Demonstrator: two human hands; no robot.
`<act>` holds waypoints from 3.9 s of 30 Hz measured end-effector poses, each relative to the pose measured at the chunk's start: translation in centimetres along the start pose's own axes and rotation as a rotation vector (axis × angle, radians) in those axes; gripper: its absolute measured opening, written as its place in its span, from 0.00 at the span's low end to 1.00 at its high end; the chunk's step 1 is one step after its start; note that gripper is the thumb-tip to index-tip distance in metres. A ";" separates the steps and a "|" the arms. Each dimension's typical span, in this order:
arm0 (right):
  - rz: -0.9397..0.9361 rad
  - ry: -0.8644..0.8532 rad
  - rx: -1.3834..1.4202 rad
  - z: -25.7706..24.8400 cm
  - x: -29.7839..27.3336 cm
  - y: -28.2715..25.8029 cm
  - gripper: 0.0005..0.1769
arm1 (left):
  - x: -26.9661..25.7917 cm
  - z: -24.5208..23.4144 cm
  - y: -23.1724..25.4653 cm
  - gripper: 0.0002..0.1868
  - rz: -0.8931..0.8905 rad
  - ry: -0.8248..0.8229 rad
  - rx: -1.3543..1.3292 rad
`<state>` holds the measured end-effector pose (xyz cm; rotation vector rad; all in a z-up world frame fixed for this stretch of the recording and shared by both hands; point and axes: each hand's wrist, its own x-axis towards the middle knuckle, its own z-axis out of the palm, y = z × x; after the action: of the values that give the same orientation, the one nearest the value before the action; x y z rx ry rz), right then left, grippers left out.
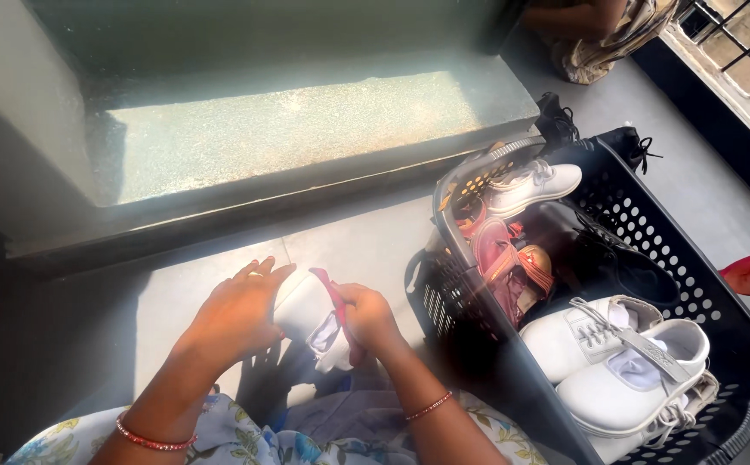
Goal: Cleaning several pairs of white and black shoes using a red cloth.
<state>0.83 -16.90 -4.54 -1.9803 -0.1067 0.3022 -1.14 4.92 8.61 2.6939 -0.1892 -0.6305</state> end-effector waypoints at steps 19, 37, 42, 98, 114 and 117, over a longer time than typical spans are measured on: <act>-0.520 0.260 -0.273 2.5 -3.8 -5.6 0.29 | 2.0 1.9 0.6 0.60 0.056 0.237 -0.316; -0.503 0.242 -0.583 3.9 -3.2 -3.5 0.07 | 3.7 3.4 -1.0 0.49 0.028 0.369 -0.373; -0.548 0.219 -0.696 3.6 -3.3 -1.9 0.07 | 3.9 2.7 -1.8 0.53 -0.068 0.329 -0.304; -0.644 0.370 -0.195 0.4 -4.2 -8.2 0.26 | 5.3 5.6 -1.3 0.43 0.255 0.061 -0.725; -0.943 0.331 -0.463 1.5 -3.8 -6.5 0.14 | 4.8 4.1 -0.7 0.35 0.205 0.047 -0.834; -0.951 0.458 -0.467 -0.1 -3.6 -8.3 0.16 | 5.0 4.8 -0.5 0.37 0.323 0.087 -0.807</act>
<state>-2.10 -14.28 3.58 -2.1498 -0.8443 -0.8500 1.20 2.83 2.41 1.8551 -0.2689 -0.3747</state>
